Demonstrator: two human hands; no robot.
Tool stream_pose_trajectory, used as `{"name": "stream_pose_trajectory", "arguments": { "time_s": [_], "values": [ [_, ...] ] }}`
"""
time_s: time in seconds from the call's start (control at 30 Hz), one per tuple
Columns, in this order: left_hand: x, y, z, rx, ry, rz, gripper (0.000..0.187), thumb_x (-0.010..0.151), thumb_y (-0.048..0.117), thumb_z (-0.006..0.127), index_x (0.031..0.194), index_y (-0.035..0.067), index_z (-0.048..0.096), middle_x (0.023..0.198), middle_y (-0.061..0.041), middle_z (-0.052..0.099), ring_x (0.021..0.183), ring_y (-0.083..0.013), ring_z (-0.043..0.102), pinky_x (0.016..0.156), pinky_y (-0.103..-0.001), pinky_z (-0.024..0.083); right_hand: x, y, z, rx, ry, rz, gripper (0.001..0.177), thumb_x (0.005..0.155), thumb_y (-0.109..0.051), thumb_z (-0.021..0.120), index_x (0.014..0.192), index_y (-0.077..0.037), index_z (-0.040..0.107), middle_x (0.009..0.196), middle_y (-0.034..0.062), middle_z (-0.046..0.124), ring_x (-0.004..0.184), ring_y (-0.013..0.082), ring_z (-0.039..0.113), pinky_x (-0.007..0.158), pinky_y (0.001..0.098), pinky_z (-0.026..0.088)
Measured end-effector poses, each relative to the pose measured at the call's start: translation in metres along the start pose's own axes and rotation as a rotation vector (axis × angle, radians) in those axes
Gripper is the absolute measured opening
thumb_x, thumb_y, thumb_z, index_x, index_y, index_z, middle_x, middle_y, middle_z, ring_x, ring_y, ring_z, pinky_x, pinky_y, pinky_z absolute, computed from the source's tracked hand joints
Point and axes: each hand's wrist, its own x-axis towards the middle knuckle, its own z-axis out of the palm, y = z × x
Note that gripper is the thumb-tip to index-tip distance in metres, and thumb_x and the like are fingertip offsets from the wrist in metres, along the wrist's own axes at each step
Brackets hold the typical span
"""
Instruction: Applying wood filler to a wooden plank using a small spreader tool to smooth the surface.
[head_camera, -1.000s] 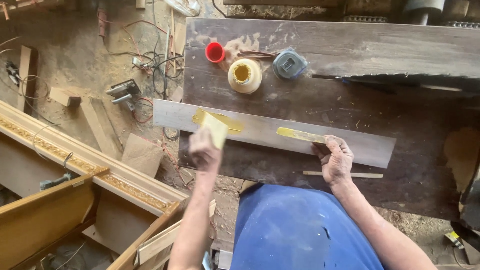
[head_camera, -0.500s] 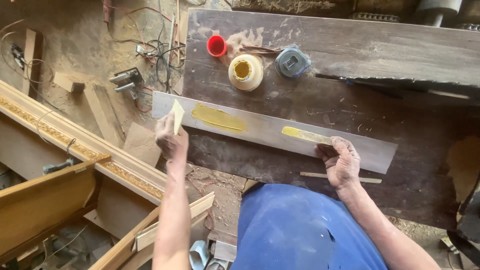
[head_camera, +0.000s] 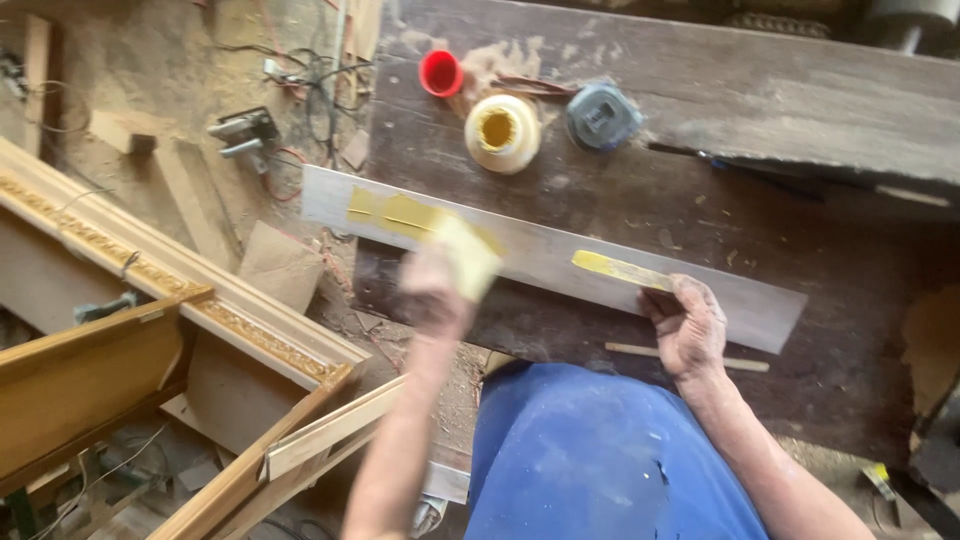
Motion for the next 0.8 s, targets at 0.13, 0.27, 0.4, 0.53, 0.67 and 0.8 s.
{"name": "stream_pose_trajectory", "arguments": {
  "time_s": [0.13, 0.27, 0.4, 0.53, 0.67, 0.8],
  "values": [
    [-0.027, 0.057, 0.003, -0.207, -0.055, 0.160, 0.036, 0.071, 0.012, 0.066, 0.107, 0.010, 0.069, 0.090, -0.009, 0.063, 0.085, -0.0283, 0.065, 0.080, -0.039, 0.051, 0.002, 0.005, -0.005, 0.020, 0.020, 0.007, 0.003, 0.097, -0.014, 0.072, 0.095, -0.013, 0.073, 0.094, 0.0196, 0.075, 0.092, 0.0356, 0.078, 0.091, 0.0538, 0.066],
    [-0.005, -0.019, 0.010, -0.260, 0.089, 0.080, 0.042, 0.069, 0.008, 0.068, 0.111, 0.007, 0.073, 0.091, -0.009, 0.066, 0.083, -0.0297, 0.068, 0.077, -0.037, 0.055, 0.003, 0.002, -0.006, 0.026, 0.040, 0.021, 0.004, 0.098, -0.014, 0.070, 0.095, -0.013, 0.072, 0.093, 0.0192, 0.074, 0.091, 0.0355, 0.078, 0.089, 0.0534, 0.066],
    [0.021, -0.077, 0.010, -0.169, 0.217, -0.090, 0.019, 0.089, 0.002, 0.066, 0.105, 0.005, 0.076, 0.087, -0.010, 0.066, 0.079, -0.0311, 0.070, 0.073, -0.038, 0.056, 0.003, 0.001, -0.008, 0.056, 0.061, 0.011, 0.005, 0.095, -0.014, 0.073, 0.091, -0.014, 0.073, 0.093, 0.0182, 0.073, 0.091, 0.0380, 0.077, 0.090, 0.0564, 0.065],
    [-0.006, 0.009, 0.009, 0.051, 0.046, 0.070, 0.017, 0.081, 0.006, 0.059, 0.095, 0.011, 0.067, 0.083, -0.004, 0.056, 0.074, -0.0216, 0.061, 0.071, -0.037, 0.049, 0.005, 0.002, -0.010, 0.046, 0.077, 0.036, 0.002, 0.096, -0.015, 0.072, 0.094, -0.015, 0.072, 0.096, 0.0176, 0.074, 0.093, 0.0367, 0.077, 0.089, 0.0549, 0.065],
    [-0.030, 0.085, 0.007, -0.345, 0.008, 0.199, 0.048, 0.062, 0.008, 0.064, 0.109, 0.015, 0.070, 0.093, -0.002, 0.064, 0.081, -0.0232, 0.067, 0.072, -0.034, 0.053, 0.004, -0.003, -0.004, 0.053, 0.029, 0.049, 0.003, 0.097, -0.016, 0.071, 0.096, -0.014, 0.073, 0.092, 0.0204, 0.074, 0.092, 0.0379, 0.078, 0.090, 0.0553, 0.066],
    [-0.013, -0.011, 0.004, -0.263, 0.079, 0.079, 0.038, 0.072, 0.006, 0.065, 0.108, 0.014, 0.071, 0.090, -0.004, 0.064, 0.079, -0.0261, 0.066, 0.073, -0.036, 0.054, -0.005, -0.011, -0.002, 0.017, 0.020, 0.027, 0.003, 0.097, -0.016, 0.071, 0.096, -0.015, 0.073, 0.092, 0.0205, 0.074, 0.091, 0.0380, 0.078, 0.089, 0.0559, 0.065]
  ]
}}
